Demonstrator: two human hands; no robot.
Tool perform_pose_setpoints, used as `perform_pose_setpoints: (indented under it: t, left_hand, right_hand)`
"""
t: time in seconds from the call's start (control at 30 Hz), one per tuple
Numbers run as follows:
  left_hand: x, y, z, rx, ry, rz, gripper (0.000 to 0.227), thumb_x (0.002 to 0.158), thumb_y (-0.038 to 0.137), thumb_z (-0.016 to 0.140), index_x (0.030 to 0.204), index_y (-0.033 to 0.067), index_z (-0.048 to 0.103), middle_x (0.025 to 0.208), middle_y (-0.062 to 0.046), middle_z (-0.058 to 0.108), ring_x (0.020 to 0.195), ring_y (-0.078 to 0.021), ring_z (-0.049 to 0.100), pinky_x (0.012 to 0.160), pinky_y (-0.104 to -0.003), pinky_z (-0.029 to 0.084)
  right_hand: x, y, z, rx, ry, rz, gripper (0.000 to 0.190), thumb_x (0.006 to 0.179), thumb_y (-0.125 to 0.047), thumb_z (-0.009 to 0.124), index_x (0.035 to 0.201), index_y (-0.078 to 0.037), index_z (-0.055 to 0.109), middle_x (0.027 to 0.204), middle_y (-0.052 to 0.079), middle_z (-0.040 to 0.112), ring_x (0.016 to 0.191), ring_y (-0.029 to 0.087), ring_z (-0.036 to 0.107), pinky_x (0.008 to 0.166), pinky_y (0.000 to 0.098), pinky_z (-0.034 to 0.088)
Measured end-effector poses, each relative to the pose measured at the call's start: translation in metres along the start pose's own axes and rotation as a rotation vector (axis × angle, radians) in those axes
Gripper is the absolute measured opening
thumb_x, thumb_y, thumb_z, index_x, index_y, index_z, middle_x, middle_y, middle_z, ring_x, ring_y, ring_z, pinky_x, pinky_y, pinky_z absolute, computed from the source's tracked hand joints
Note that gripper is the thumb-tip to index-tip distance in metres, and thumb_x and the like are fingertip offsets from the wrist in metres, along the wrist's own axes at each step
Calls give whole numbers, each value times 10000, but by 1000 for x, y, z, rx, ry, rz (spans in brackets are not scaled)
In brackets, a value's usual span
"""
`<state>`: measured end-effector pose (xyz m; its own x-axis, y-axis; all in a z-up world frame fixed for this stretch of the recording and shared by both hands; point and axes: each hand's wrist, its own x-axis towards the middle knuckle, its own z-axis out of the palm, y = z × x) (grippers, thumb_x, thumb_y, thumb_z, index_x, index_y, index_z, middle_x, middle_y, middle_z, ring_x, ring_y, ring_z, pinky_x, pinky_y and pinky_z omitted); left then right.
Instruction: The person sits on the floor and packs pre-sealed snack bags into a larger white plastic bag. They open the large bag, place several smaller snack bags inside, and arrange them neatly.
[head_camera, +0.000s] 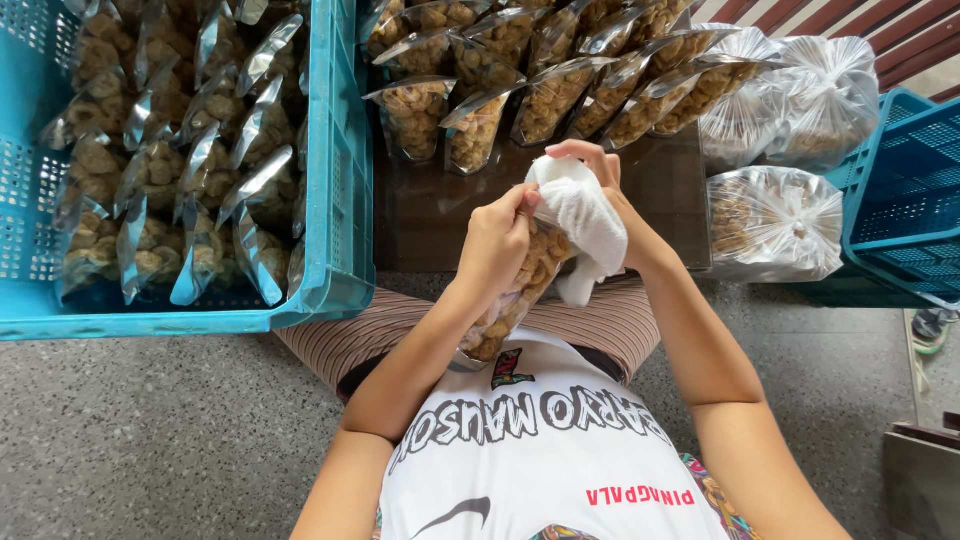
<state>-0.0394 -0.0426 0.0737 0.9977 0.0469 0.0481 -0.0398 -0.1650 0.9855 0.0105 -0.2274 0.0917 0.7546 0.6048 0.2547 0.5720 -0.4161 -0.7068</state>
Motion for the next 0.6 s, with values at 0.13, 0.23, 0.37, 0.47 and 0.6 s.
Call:
perform_pose_setpoints:
  t: [0.13,0.23,0.37,0.47,0.6]
  left_hand:
    - [4,-10,-3,-113,26,-52,194,1038,109,532,1040,-20,677,666,-138,597,623,-86,476,573,-299,433]
    - [8,-16,-4,-186,67,33,191,1050,113,533,998,-19,661,703,-90,633,664,-63,496,600,-281,453]
    - [3,-20,-1,-150,65,-12,191,1047,122,551,991,-26,659,666,-83,572,642,-79,436,570,-283,409]
    - [3,-15,0,-73,39,-32,186,1054,137,568,1031,-20,663,659,-128,550,623,-132,443,562,-318,417]
    - [0,-8,-6,394,92,288,123,1063,133,581,1029,27,632,821,-175,698,764,-360,671,636,-451,493]
  right_hand:
    - [-8,6,-3,-260,-45,-95,343,765,-223,798,1096,-154,737,1462,35,434,1209,317,355,1137,440,346]
    - [-20,14,-3,-390,-45,-85,307,747,-252,811,1030,-156,744,1439,23,461,1188,314,368,1130,437,345]
    - [-42,35,4,-477,-79,-76,308,744,-272,853,997,-134,743,1412,25,475,1175,310,366,1105,416,339]
    - [-45,57,-2,-270,-26,-96,311,686,-256,869,947,-160,729,1348,37,474,1193,287,359,1128,414,315]
    - [-39,70,-23,512,49,303,467,866,-279,823,1254,-197,577,1233,23,530,1176,215,492,1062,341,429]
